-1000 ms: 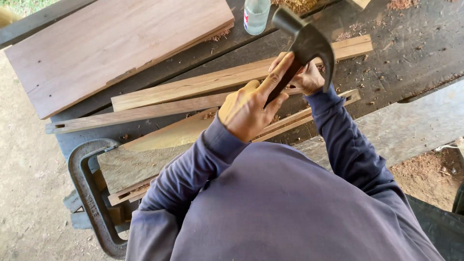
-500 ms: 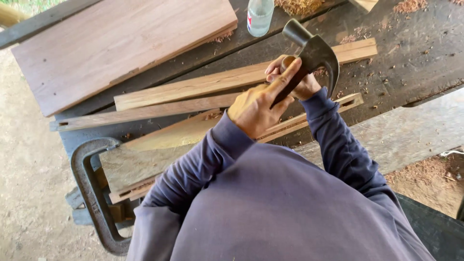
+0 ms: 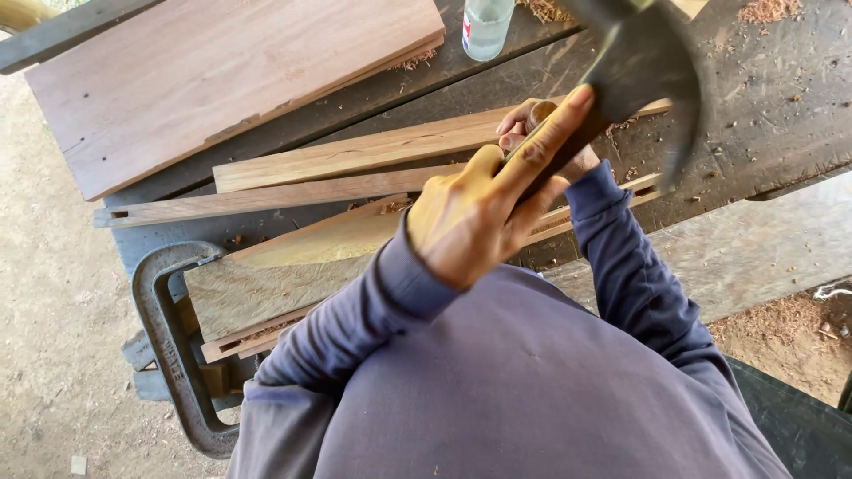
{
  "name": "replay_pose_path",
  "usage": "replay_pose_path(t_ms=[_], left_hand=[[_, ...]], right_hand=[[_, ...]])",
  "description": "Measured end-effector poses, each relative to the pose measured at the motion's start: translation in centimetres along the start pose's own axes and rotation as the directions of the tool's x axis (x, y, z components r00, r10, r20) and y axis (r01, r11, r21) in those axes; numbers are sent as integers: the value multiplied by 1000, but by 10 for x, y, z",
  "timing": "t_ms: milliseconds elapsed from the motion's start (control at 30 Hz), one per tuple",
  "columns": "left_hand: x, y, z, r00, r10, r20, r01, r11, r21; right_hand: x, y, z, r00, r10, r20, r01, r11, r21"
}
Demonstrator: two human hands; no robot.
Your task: Using a chisel and hammer to refine a joint in a piece of wood.
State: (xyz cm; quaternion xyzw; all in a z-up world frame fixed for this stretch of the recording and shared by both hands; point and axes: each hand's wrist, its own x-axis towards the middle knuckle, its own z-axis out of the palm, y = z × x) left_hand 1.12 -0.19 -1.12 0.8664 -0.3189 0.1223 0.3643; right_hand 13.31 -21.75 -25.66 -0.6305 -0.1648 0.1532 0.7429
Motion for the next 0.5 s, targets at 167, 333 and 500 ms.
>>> replay_pose_path(t_ms=[167,333,500], left_hand=[[-13,-52,42,949,-154,275,133,987,92],[-7,-25,0,996,-33,79,38,998,-59],[-11,8,-41,991,61,-115,-60,998,18]], right_hand=[[-7,-27,20,958,-286,37,282,956,86],[-12,-11,5,948,-312,72,314,949,-18],[-6,30,-20,962,-254,-98,261,963,71]])
